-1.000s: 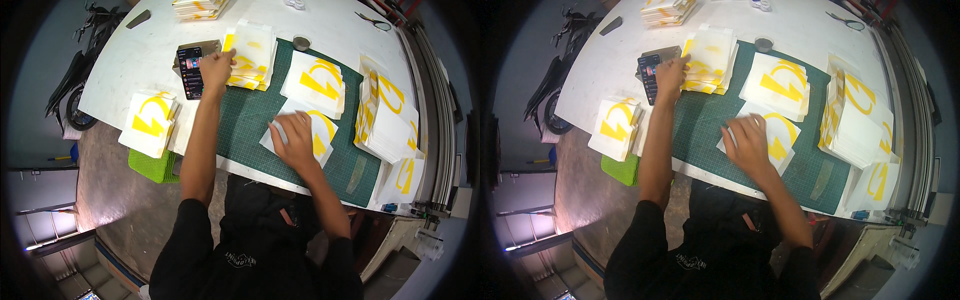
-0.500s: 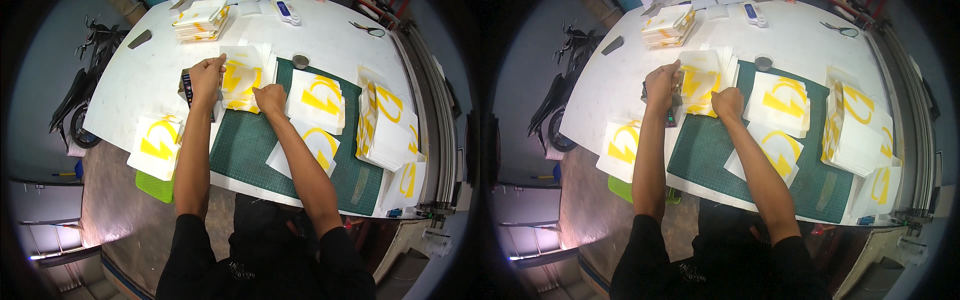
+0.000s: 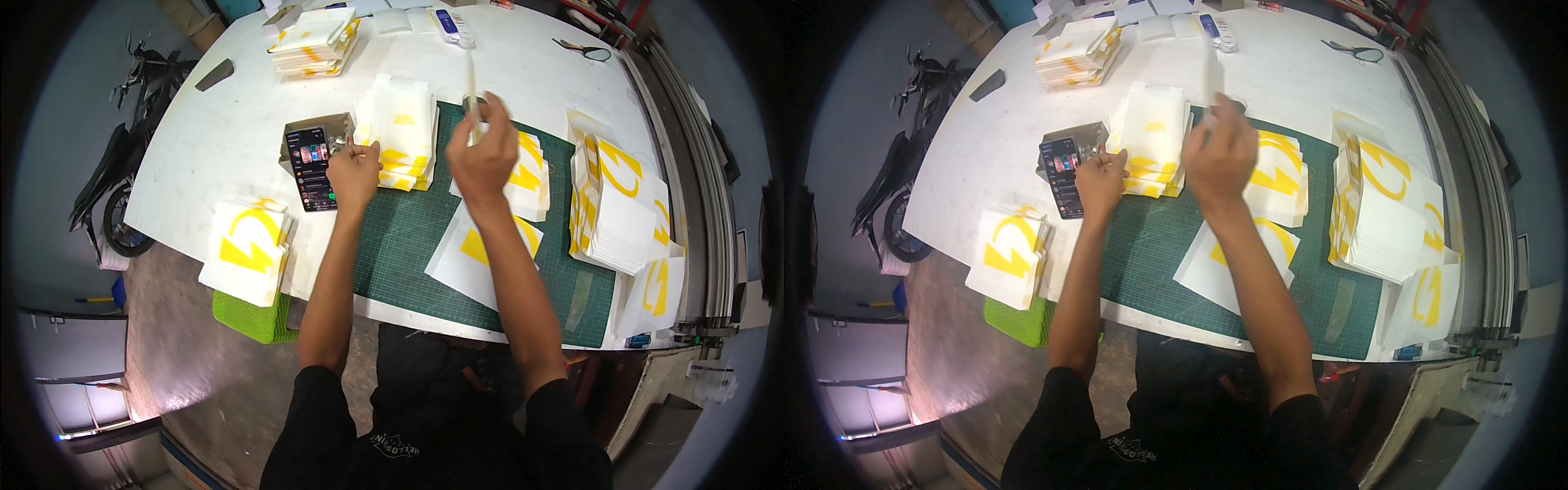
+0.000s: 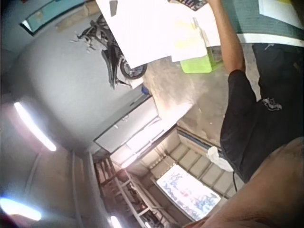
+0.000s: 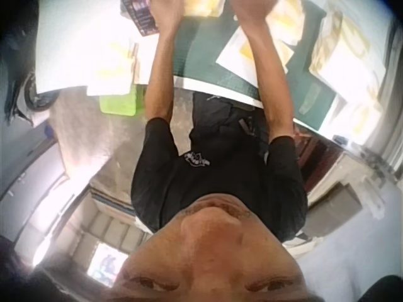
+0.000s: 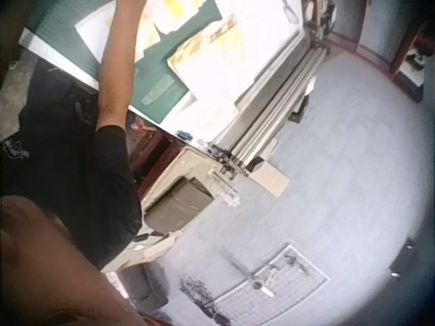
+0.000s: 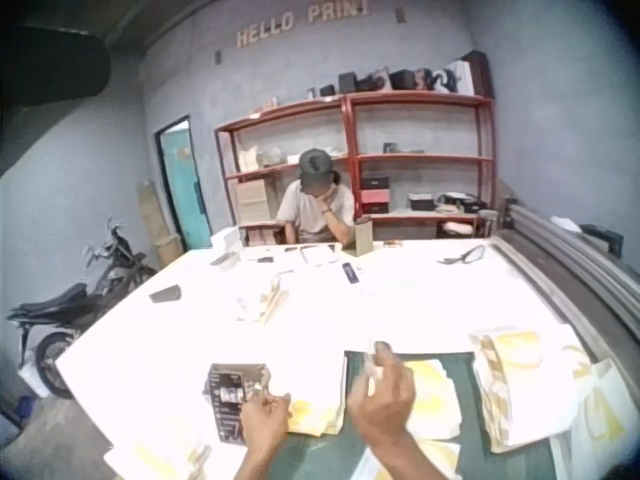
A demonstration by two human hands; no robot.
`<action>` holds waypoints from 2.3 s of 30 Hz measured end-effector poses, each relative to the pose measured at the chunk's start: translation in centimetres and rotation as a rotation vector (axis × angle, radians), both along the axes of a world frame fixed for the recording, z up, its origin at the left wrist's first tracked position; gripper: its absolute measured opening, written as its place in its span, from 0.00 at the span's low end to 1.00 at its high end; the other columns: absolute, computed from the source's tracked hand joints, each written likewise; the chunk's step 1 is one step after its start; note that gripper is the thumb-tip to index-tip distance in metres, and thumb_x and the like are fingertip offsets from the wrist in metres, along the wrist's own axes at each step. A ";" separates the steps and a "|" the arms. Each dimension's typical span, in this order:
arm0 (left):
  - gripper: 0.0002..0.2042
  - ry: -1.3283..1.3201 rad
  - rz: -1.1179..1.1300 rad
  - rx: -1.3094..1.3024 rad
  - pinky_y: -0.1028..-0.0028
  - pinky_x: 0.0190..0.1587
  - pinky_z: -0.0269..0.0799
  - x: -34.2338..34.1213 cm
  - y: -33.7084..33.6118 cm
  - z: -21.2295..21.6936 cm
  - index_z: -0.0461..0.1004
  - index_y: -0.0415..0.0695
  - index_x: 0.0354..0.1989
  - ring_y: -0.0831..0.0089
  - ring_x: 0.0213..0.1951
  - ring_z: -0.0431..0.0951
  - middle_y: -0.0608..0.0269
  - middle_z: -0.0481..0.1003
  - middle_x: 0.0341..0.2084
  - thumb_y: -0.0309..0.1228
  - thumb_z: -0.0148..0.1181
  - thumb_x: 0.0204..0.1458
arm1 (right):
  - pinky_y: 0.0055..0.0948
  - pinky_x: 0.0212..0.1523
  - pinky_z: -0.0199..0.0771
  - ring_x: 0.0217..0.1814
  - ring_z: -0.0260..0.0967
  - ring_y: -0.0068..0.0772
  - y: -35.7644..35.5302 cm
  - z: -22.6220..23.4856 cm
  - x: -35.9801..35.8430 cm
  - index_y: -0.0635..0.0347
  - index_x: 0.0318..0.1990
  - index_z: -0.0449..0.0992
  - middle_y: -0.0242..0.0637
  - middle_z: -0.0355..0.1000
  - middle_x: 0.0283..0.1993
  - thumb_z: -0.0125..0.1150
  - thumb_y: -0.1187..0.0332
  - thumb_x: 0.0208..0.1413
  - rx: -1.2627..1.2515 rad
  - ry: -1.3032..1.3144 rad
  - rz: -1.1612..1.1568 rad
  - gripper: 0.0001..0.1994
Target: The person repeatedly folds white paper sheets with a yellow logo in half, presses the crease, and stacks them on a green cutting mat. The person handles the sheets one at a time, smoothing each fold before adding it to the growing pile.
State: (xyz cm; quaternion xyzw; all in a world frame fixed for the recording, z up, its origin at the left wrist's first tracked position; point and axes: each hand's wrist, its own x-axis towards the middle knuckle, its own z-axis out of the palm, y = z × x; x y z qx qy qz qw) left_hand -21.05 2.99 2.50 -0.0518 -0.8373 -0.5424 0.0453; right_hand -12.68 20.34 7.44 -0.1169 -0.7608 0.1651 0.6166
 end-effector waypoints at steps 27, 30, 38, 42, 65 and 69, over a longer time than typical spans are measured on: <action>0.12 0.161 -0.225 0.033 0.75 0.28 0.72 13.2 -2.5 -3.0 0.81 0.35 0.45 0.76 0.26 0.77 0.61 0.79 0.27 0.31 0.71 0.59 | 0.45 0.56 0.78 0.51 0.79 0.55 4.6 -6.0 14.4 0.67 0.50 0.81 0.54 0.80 0.49 0.71 0.61 0.60 -0.286 -0.743 0.215 0.18; 0.15 0.276 -0.370 -0.125 0.65 0.36 0.77 15.6 -0.1 -3.9 0.82 0.36 0.46 0.59 0.36 0.82 0.51 0.81 0.38 0.33 0.72 0.56 | 0.38 0.31 0.78 0.28 0.79 0.45 6.9 -6.8 21.3 0.68 0.42 0.82 0.45 0.80 0.29 0.76 0.64 0.56 -0.301 -0.795 -0.059 0.15; 0.12 0.040 -0.349 -0.333 0.57 0.43 0.71 17.1 5.3 -3.9 0.82 0.38 0.41 0.54 0.36 0.80 0.53 0.81 0.31 0.33 0.72 0.54 | 0.45 0.36 0.78 0.31 0.80 0.54 1.9 -8.5 27.0 0.69 0.37 0.82 0.51 0.81 0.31 0.74 0.65 0.55 -0.785 -0.734 -0.070 0.14; 0.10 0.077 -0.360 -0.298 0.57 0.41 0.72 17.3 5.0 -4.4 0.82 0.39 0.37 0.56 0.35 0.80 0.52 0.81 0.31 0.31 0.72 0.53 | 0.34 0.35 0.76 0.31 0.80 0.35 1.4 -9.1 27.0 0.69 0.37 0.82 0.46 0.81 0.30 0.69 0.70 0.61 -0.949 -0.616 -0.012 0.09; 0.18 -0.486 -0.692 0.588 0.71 0.52 0.82 18.3 1.6 -2.6 0.74 0.33 0.59 0.69 0.48 0.84 0.48 0.79 0.50 0.24 0.67 0.61 | 0.32 0.38 0.71 0.36 0.70 0.34 3.1 -8.0 32.0 0.62 0.40 0.76 0.37 0.71 0.36 0.76 0.81 0.39 -0.430 -0.231 0.014 0.18; 0.22 -0.548 -0.673 0.609 0.76 0.48 0.82 19.0 1.2 -3.3 0.74 0.33 0.58 0.74 0.43 0.84 0.47 0.79 0.50 0.13 0.70 0.53 | 0.22 0.34 0.70 0.30 0.68 0.19 2.1 -9.9 32.5 0.62 0.42 0.71 0.34 0.74 0.38 0.75 0.83 0.42 -0.863 -0.121 0.153 0.21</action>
